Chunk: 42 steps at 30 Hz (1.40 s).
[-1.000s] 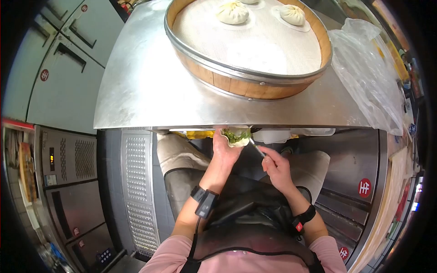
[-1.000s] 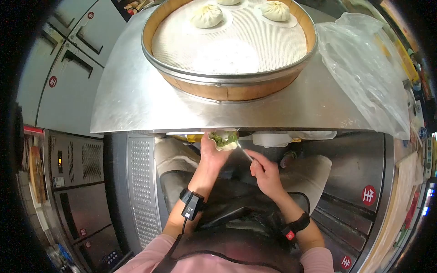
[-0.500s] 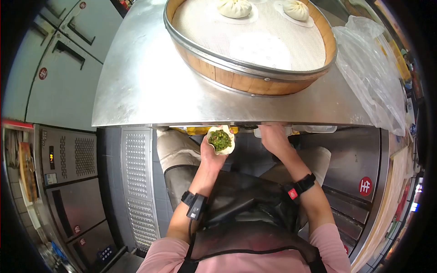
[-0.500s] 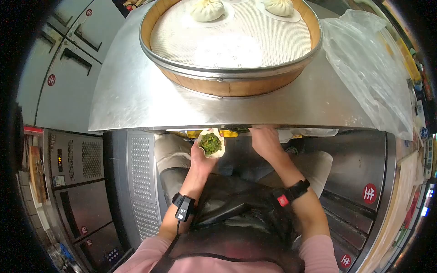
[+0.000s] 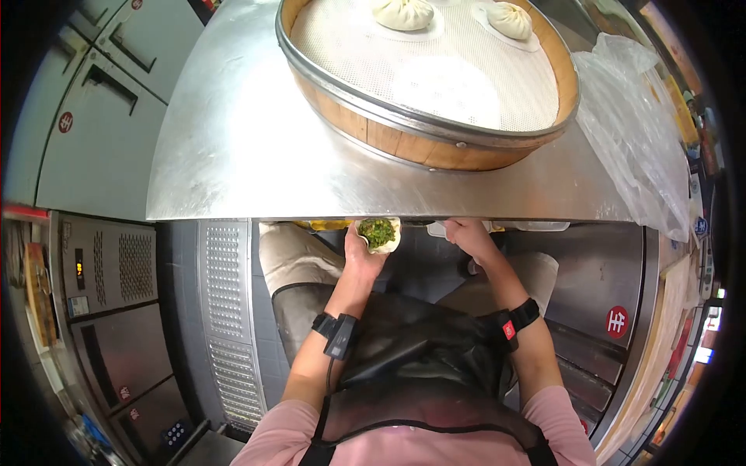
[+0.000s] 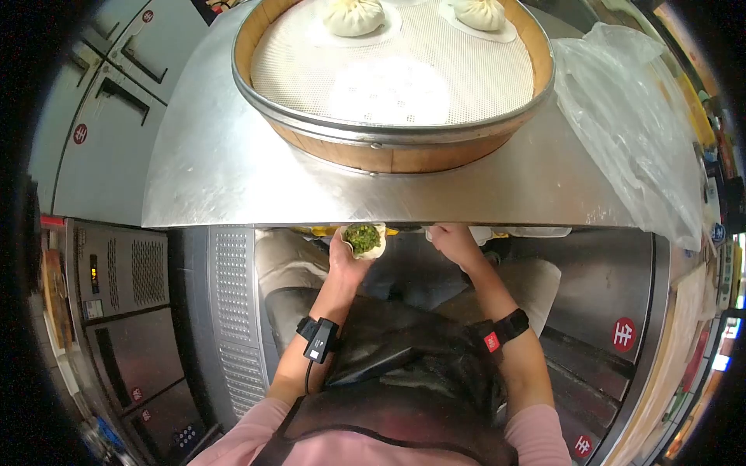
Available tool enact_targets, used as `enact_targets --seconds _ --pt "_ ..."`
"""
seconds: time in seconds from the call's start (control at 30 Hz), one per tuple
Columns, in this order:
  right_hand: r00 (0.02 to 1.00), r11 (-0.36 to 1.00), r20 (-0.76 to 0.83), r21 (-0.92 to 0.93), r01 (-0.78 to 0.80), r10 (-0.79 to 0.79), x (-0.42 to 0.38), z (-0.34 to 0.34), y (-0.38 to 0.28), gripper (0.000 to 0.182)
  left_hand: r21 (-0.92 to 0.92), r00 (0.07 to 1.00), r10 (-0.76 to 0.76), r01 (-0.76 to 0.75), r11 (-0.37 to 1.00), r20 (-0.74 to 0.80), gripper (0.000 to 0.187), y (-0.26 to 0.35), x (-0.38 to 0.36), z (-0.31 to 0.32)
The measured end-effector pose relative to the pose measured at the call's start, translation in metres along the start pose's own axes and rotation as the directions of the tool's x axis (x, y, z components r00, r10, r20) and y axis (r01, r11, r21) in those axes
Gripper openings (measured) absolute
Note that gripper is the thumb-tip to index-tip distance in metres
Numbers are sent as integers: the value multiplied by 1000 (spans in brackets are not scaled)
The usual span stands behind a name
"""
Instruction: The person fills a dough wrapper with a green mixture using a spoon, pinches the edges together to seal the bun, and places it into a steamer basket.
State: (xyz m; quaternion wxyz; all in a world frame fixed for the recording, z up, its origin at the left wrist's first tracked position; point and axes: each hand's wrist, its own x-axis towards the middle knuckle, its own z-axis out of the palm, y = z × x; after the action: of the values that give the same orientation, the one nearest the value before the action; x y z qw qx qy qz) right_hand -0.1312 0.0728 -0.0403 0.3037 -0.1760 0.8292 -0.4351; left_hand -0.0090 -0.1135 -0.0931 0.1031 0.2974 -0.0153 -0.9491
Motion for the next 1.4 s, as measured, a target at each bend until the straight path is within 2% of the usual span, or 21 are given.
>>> enact_targets --seconds 0.03,0.07,0.13,0.17,0.23,0.37,0.47,0.53,0.57,0.6,0.63,0.67,0.7,0.73,0.8,0.87,1.03,1.1,1.17,1.23,1.4 --pt "985 963 62 207 -170 161 -1 -1 -1 20 -4 1000 -3 3 1000 6 41 0 -1 1" --pt "985 963 64 207 -170 160 -1 -1 0 20 -6 1000 -8 8 1000 12 41 0 -1 1" --pt "944 875 142 357 -328 296 0 -4 3 14 4 1000 2 -2 1000 -20 41 0 -6 8" --pt "944 875 144 357 -328 295 -1 -4 3 14 14 999 11 -11 1000 -52 41 0 -9 11" --pt "935 756 123 558 -342 332 -6 -7 2 15 1 999 17 -17 1000 -47 41 2 -8 10" --pt "951 748 130 591 -302 281 -16 -11 -10 12 -40 999 51 -52 998 -17 42 5 -9 11" --pt "948 778 31 563 -277 315 -30 -9 -32 8 -46 996 46 -50 998 -77 44 6 -11 21" --pt "984 847 -14 512 -143 175 -44 -6 -31 13 -41 995 49 -53 998 -92 44 4 -13 28" --pt "985 848 -11 510 -144 174 -52 -2 -34 13 -34 993 46 -50 998 -104 45 2 -14 32" --pt "993 950 -117 312 20 18 -61 6 -39 15 -35 993 47 -51 998 -104 45 2 -16 37" --pt "970 981 -187 85 175 -157 -69 13 -42 17 -32 994 31 -35 999 -107 43 1 -18 43" --pt "969 981 -190 82 177 -159 -72 22 -40 17 -29 994 14 -17 999 -108 41 -1 -19 47" --pt "883 914 -260 -220 341 -391 -73 33 -34 24 -29 994 12 -15 999 -105 41 -3 -20 49" --pt "751 743 -250 -508 436 -611 -77 42 -30 34 -29 998 23 -25 999 -56 41 -4 -21 51" --pt "776 737 -203 -520 432 -598 -91 52 -36 41 -28 999 42 -42 999 -5 40 -6 -21 55" --pt "825 734 -177 -582 351 -536 -100 62 -39 38 -70 995 67 -71 995 -68 42 -7 -23 58" --pt "761 797 -285 -385 466 -583 -97 56 -36 43 0 996 92 -92 996 21 40 -6 -35 65" --pt "774 778 -238 -432 457 -587 -101 52 -40 43 1 993 81 -81 997 83 40 -6 -37 65" --pt "786 756 -193 -480 446 -587 -106 48 -43 42 4 996 74 -75 997 59 39 -6 -43 68" --pt "759 735 -192 -479 480 -622 -108 47 -45 43 6 997 68 -68 998 32 38 -7 -46 71" --pt "693 653 -158 -529 542 -703 -109 52 -39 44 -62 988 51 -42 997 147 36 -7 -51 73"
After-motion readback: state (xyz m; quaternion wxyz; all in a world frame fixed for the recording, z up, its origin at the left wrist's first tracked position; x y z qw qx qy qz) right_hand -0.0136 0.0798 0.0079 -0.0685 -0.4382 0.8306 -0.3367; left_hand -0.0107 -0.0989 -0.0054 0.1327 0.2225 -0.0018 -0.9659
